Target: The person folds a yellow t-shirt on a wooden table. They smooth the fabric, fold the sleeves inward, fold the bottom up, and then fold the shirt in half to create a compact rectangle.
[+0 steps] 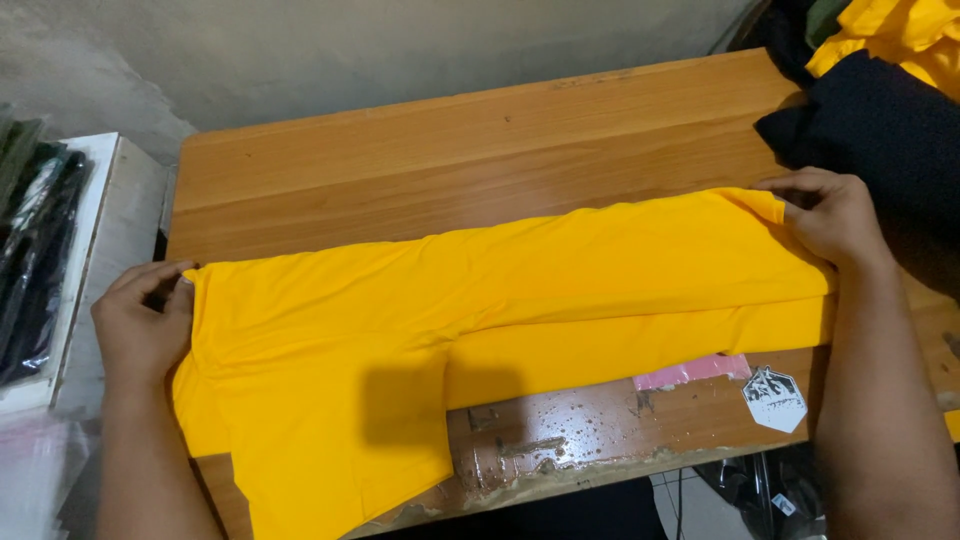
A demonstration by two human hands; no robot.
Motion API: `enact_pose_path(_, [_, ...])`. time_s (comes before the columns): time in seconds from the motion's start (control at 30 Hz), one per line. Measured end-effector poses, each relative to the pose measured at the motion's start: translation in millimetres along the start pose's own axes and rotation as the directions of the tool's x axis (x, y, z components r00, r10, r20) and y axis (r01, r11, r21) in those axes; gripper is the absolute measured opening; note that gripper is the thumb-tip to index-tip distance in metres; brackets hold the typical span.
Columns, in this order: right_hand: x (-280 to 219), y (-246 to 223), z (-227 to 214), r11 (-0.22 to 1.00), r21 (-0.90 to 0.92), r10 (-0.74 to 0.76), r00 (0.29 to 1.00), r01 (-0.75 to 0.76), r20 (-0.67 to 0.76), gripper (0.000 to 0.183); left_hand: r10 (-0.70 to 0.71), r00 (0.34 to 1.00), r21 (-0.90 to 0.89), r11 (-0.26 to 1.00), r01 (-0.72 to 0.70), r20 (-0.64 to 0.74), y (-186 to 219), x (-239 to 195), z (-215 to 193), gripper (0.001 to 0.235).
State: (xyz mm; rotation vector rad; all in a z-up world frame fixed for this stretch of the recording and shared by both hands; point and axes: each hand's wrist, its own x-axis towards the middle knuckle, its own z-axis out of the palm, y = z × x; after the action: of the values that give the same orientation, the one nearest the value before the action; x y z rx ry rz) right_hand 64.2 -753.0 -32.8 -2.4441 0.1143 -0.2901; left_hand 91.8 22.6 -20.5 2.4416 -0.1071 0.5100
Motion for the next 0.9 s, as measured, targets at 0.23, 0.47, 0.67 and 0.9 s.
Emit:
enact_pose_path(0.23, [6, 12, 10, 0.984, -0.103, -0.152, 0.985, 0.144, -0.075, 0.025, 0.118, 0.993, 0.038, 0.992, -0.117, -0.023, -14, 5, 0, 0.019])
enact_pose_path(0.47, [1, 59, 4, 0.948, -0.275, 0.063, 0.942, -0.159, -0.329, 0.014, -0.178, 0.958, 0.042, 0.980, 0.192, -0.227, -20, 9, 3, 0.023])
enact_pose_path(0.67, [5, 83, 1, 0.922, -0.366, -0.007, 0.942, -0.124, -0.337, 0.016, 0.012, 0.968, 0.205, 0.978, 0.041, -0.251, -48, 13, 13, 0.020])
enact_pose_path(0.9, [10, 46, 11, 0.959, -0.282, -0.098, 0.958, 0.020, -0.268, 0.029, 0.052, 0.992, 0.185, 0.982, -0.030, -0.113, -26, 6, 4, 0.020])
